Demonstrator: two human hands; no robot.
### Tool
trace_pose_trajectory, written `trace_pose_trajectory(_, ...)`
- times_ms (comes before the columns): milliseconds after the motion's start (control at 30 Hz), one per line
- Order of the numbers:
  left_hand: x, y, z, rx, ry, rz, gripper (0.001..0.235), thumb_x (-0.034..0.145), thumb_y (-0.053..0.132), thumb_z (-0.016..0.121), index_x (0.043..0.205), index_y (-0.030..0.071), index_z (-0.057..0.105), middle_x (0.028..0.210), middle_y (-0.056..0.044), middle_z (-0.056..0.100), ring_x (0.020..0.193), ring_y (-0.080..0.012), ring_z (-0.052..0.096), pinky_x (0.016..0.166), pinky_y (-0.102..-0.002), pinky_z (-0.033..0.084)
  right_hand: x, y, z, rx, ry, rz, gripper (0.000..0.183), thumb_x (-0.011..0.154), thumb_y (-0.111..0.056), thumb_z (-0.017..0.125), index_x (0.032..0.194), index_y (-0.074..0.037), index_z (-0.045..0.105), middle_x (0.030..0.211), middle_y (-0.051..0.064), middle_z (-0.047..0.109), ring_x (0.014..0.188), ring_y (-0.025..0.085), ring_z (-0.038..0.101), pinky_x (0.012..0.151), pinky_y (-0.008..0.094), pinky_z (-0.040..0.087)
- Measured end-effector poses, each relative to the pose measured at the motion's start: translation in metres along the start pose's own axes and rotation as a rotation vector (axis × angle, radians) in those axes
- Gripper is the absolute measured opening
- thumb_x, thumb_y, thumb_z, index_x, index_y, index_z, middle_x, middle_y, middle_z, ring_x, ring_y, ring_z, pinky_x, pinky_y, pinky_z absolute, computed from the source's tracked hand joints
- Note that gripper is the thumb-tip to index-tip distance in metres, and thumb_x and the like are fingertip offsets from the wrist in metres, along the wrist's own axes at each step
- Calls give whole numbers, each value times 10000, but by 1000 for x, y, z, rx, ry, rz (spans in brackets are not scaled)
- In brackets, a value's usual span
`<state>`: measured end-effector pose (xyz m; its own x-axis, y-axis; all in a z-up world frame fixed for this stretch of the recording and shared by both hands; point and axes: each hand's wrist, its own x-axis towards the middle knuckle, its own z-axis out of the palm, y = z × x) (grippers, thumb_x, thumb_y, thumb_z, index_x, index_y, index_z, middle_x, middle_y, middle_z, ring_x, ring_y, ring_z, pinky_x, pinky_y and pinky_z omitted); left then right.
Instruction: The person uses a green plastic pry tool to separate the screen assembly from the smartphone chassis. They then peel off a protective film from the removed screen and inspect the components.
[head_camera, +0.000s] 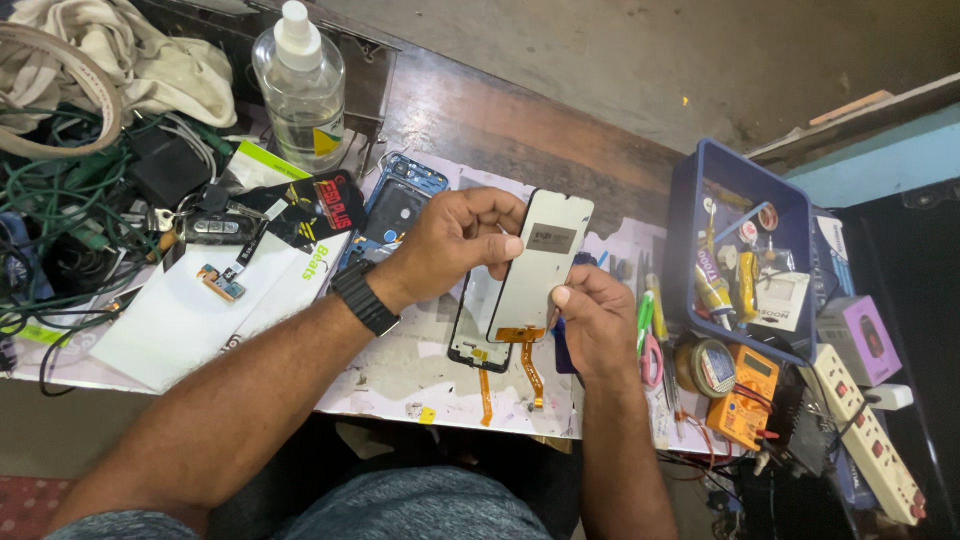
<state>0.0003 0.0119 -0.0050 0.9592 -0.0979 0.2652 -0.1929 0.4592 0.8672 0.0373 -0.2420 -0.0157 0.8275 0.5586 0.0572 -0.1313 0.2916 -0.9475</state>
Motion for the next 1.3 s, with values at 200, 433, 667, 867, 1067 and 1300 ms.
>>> trace_pose_trajectory(200, -1, 5, -1, -47, -42, 30, 272, 925, 34, 630, 1180, -51, 673, 975, -81, 746, 712, -90, 658, 660, -241, 570, 1, 2, -1, 14, 19, 15, 123, 948, 17, 652, 1050, 83, 671, 944, 121, 720, 786, 158, 656, 730, 297, 544)
trace_pose_trajectory(433, -2, 7, 0, -18, -25, 14, 282, 902, 11, 592, 1162, -58, 676, 965, -85, 743, 712, -94, 654, 660, -247, 567, 0, 1, 1, 19, -2, 4, 117, 970, 9, 649, 1055, 88, 666, 938, 136, 724, 777, 170, 671, 717, 296, 547)
trace_pose_trajectory(667, 0, 4, -1, -3, -8, 11, 299, 876, 3, 583, 1156, -48, 676, 918, -73, 734, 702, -84, 651, 650, -236, 559, -1, -1, 4, 15, -5, -1, 139, 963, 4, 660, 1070, 92, 665, 968, 148, 728, 801, 176, 682, 725, 297, 553)
trace_pose_trajectory(867, 1, 1, -2, 10, 6, 0, 285, 876, 5, 593, 1144, -46, 678, 890, -65, 734, 687, -81, 655, 643, -235, 559, -1, -2, 4, 5, -12, -1, 153, 967, -4, 660, 1082, 96, 671, 975, 160, 734, 798, 185, 685, 724, 299, 554)
trace_pose_trajectory(1067, 0, 0, -1, -1, 10, 2, 279, 879, 5, 606, 1144, -42, 678, 880, -59, 733, 683, -77, 654, 640, -232, 558, -2, -3, 7, 14, -19, -2, 160, 971, -5, 658, 1093, 99, 671, 988, 165, 734, 817, 189, 693, 742, 303, 561)
trace_pose_trajectory(1300, 1, 1, 0, 28, 22, -1, 229, 895, 23, 650, 1113, -39, 684, 906, -49, 742, 677, -68, 654, 619, -221, 557, -3, -3, 6, 24, -18, 1, 159, 966, 4, 659, 1095, 97, 672, 1004, 165, 734, 842, 192, 697, 759, 303, 565)
